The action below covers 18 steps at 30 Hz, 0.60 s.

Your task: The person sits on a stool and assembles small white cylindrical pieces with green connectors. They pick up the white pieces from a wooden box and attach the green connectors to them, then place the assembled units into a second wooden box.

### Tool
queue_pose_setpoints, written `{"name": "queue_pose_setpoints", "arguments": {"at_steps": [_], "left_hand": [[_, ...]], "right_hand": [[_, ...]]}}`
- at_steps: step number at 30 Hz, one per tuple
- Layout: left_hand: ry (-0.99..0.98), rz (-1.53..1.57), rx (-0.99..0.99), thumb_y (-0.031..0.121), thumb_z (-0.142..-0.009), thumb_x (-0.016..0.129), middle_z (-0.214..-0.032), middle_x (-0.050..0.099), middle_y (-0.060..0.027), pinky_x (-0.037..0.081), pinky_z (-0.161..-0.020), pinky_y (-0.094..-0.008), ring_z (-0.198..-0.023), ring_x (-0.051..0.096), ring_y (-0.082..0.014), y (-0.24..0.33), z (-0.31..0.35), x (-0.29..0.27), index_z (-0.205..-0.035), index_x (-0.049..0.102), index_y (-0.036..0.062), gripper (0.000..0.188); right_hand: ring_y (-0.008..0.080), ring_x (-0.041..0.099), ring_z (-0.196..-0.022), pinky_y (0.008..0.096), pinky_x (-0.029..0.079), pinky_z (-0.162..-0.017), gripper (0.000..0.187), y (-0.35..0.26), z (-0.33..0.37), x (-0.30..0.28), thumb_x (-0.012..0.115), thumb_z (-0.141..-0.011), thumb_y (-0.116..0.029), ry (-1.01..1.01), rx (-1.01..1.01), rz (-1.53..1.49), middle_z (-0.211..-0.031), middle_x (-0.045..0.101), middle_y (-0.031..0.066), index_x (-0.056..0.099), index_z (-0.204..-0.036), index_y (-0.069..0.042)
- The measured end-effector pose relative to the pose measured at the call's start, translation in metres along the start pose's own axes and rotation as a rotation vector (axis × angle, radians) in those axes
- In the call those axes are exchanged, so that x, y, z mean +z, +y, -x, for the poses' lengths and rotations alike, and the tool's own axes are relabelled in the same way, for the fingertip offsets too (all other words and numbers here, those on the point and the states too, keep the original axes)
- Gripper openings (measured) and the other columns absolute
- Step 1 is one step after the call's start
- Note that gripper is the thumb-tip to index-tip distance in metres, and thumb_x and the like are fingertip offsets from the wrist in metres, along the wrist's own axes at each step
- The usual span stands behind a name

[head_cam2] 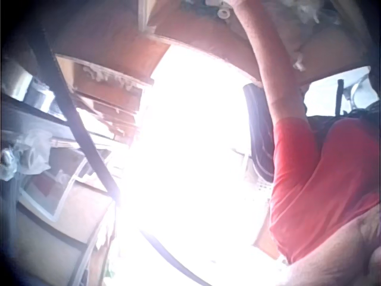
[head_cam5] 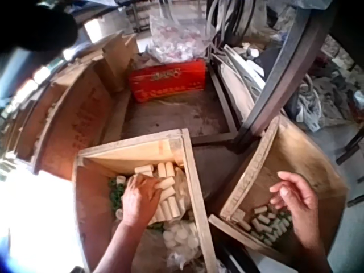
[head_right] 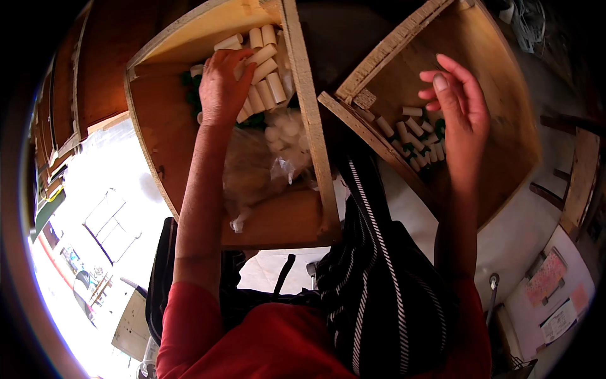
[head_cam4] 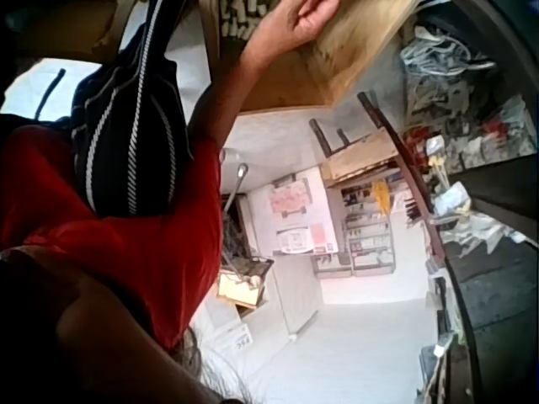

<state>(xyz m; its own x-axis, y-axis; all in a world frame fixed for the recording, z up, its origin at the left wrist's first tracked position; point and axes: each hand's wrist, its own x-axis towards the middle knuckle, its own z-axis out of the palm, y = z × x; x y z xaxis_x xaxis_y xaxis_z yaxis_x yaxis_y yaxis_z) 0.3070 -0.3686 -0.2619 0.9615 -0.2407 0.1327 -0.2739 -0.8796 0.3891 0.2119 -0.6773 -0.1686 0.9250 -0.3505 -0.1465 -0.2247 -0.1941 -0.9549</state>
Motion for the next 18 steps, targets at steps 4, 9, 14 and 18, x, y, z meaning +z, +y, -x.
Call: {"name": "queue_pose_setpoints", "arguments": {"at_steps": [4,9,14,18], "left_hand": [[0.155,0.068,0.010,0.014,-0.079,0.067,-0.092,0.061,-0.0032,0.048,-0.075,-0.0329,-0.081,0.056,-0.0210,0.010,0.007,-0.005,-0.100,0.067,0.0134,0.022],[0.168,0.206,-0.071,0.010,-0.079,0.067,-0.087,0.061,-0.0002,0.047,-0.065,-0.0278,-0.070,0.053,-0.0139,0.029,0.031,-0.016,-0.098,0.067,0.0123,0.019],[0.143,0.505,-0.256,0.004,-0.079,0.064,-0.082,0.059,-0.0026,0.044,-0.056,-0.0253,-0.063,0.052,-0.0119,0.050,0.048,-0.025,-0.094,0.067,0.0083,0.016],[0.156,0.580,-0.286,0.000,-0.081,0.063,-0.080,0.060,-0.0021,0.041,-0.052,-0.0209,-0.057,0.048,-0.0060,0.055,0.053,-0.029,-0.094,0.067,0.0056,0.015]], "right_hand": [[0.0102,0.060,-0.080,0.0242,0.047,-0.069,0.026,0.053,-0.023,-0.035,0.055,-0.092,-0.014,-0.022,0.098,0.136,-0.097,0.065,0.0048,0.059,-0.116,-0.006],[0.0211,0.065,-0.082,0.0324,0.050,-0.070,0.024,0.147,-0.035,-0.057,0.058,-0.086,-0.010,-0.386,-0.148,0.808,-0.098,0.065,0.0133,0.062,-0.108,-0.004],[0.0302,0.061,-0.089,0.0380,0.051,-0.070,0.027,0.192,-0.023,-0.052,0.061,-0.076,-0.007,-0.460,-0.152,1.056,-0.101,0.060,0.0130,0.062,-0.102,-0.006],[0.0301,0.061,-0.087,0.0390,0.050,-0.068,0.025,0.200,-0.022,-0.046,0.062,-0.075,-0.009,-0.476,-0.206,1.089,-0.097,0.059,0.0118,0.062,-0.099,-0.007]]}}
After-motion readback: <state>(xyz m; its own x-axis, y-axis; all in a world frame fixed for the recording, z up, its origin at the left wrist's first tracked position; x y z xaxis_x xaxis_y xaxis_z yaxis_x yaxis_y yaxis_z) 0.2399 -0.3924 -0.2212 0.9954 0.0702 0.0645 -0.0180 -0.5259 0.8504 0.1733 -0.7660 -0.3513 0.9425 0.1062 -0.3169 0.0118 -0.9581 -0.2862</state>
